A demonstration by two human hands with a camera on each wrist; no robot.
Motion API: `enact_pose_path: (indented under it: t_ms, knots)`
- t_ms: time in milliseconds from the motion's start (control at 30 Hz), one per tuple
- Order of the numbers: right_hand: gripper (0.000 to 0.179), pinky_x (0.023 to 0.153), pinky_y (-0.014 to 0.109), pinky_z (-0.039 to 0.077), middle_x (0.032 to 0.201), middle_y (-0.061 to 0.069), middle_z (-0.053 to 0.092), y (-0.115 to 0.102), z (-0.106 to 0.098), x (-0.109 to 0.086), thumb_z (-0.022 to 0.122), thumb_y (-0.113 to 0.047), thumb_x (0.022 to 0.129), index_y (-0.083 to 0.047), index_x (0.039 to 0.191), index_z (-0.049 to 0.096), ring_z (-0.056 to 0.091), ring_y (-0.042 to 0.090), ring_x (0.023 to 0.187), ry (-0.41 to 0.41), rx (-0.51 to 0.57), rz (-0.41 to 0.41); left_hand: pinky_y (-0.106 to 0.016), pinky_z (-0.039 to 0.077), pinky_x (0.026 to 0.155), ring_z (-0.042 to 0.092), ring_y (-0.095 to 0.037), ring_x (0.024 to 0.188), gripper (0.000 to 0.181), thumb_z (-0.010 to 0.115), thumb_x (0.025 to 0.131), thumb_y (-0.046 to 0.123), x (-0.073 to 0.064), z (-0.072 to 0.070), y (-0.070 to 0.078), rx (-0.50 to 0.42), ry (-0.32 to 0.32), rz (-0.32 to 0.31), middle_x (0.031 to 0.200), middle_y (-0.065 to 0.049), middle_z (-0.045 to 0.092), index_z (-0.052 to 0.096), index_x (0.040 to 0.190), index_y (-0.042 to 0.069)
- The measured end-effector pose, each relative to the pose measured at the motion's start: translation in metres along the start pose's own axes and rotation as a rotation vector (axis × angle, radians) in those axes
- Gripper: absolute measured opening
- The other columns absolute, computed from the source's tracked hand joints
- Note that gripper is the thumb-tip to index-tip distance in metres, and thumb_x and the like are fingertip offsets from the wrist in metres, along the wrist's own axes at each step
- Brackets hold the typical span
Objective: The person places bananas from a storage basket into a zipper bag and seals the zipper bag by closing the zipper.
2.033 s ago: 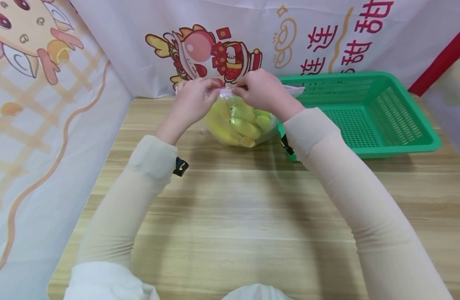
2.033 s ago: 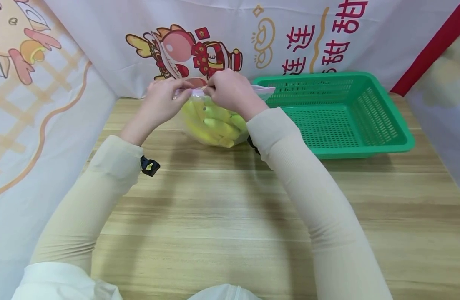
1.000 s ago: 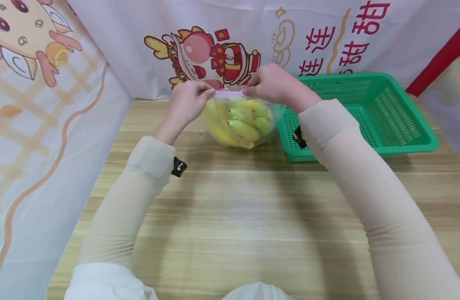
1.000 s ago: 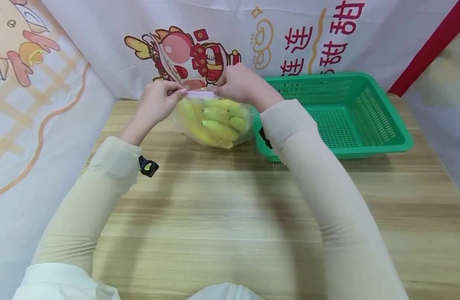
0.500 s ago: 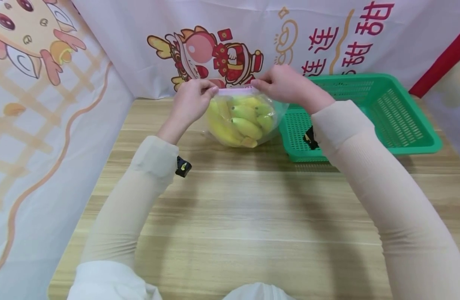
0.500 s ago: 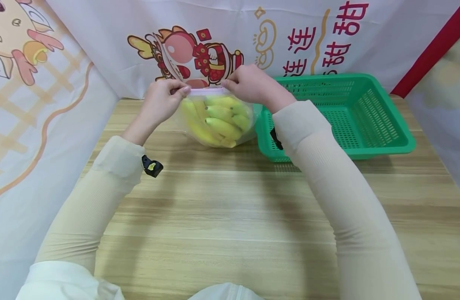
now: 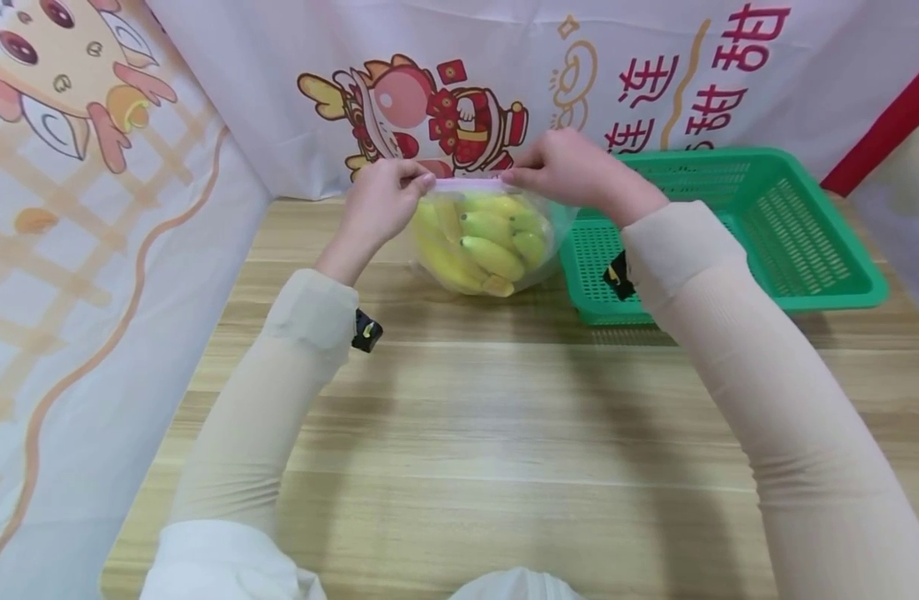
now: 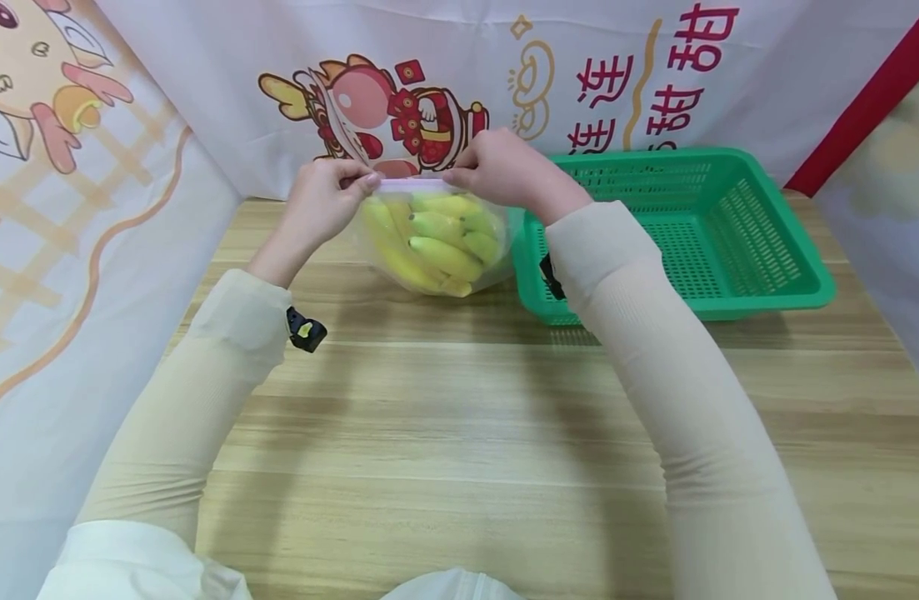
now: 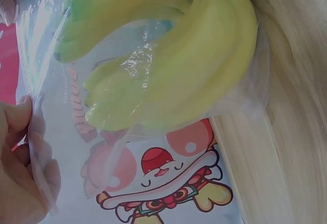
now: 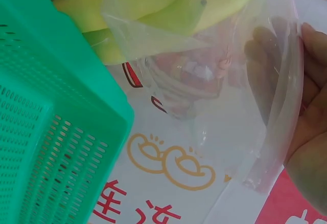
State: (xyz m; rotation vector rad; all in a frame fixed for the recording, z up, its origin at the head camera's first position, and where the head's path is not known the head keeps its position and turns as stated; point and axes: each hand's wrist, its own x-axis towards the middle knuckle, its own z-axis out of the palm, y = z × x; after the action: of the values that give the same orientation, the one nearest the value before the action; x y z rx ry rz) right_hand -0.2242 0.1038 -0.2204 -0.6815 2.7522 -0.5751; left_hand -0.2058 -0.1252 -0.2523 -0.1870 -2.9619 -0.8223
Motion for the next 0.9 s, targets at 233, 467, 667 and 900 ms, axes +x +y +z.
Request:
enact_pose_path:
  t_ms: [233, 467, 667, 900]
  knots:
    - [0.043, 0.098, 0.043, 0.045, 0.124, 0.013, 0.066, 0.005, -0.004, 0.000, 0.049, -0.041, 0.097, -0.011, 0.124, 0.065, 0.058, 0.025, 0.111, -0.022, 0.042, 0.056, -0.036, 0.048, 0.089, 0.062, -0.021, 0.101, 0.035, 0.049, 0.099, 0.032, 0.001, 0.000, -0.001, 0.012, 0.008, 0.003, 0.119, -0.007, 0.069, 0.066, 0.121, 0.012]
    - [0.046, 0.104, 0.047, 0.042, 0.129, 0.013, 0.062, 0.006, -0.006, -0.001, 0.049, -0.042, 0.097, -0.010, 0.127, 0.062, 0.055, 0.027, 0.118, -0.040, 0.044, 0.075, -0.036, 0.047, 0.089, 0.061, -0.021, 0.100, 0.035, 0.049, 0.099, 0.033, 0.004, 0.000, -0.003, 0.034, 0.007, 0.014, 0.120, -0.007, 0.069, 0.067, 0.121, 0.013]
    - [0.047, 0.103, 0.048, 0.044, 0.128, 0.016, 0.063, 0.009, -0.009, -0.001, 0.047, -0.041, 0.098, -0.007, 0.126, 0.063, 0.057, 0.030, 0.118, -0.025, 0.031, 0.068, -0.037, 0.047, 0.091, 0.063, -0.021, 0.103, 0.034, 0.050, 0.098, 0.033, 0.005, -0.002, -0.005, 0.058, 0.030, 0.012, 0.121, -0.005, 0.068, 0.067, 0.121, 0.014]
    - [0.046, 0.104, 0.049, 0.043, 0.127, 0.016, 0.063, 0.013, -0.009, -0.001, 0.048, -0.040, 0.098, -0.007, 0.125, 0.063, 0.057, 0.030, 0.117, -0.009, 0.035, 0.063, -0.039, 0.045, 0.097, 0.062, -0.022, 0.111, 0.034, 0.050, 0.098, 0.034, 0.005, -0.003, -0.005, 0.099, 0.031, 0.023, 0.124, -0.004, 0.067, 0.067, 0.122, 0.016]
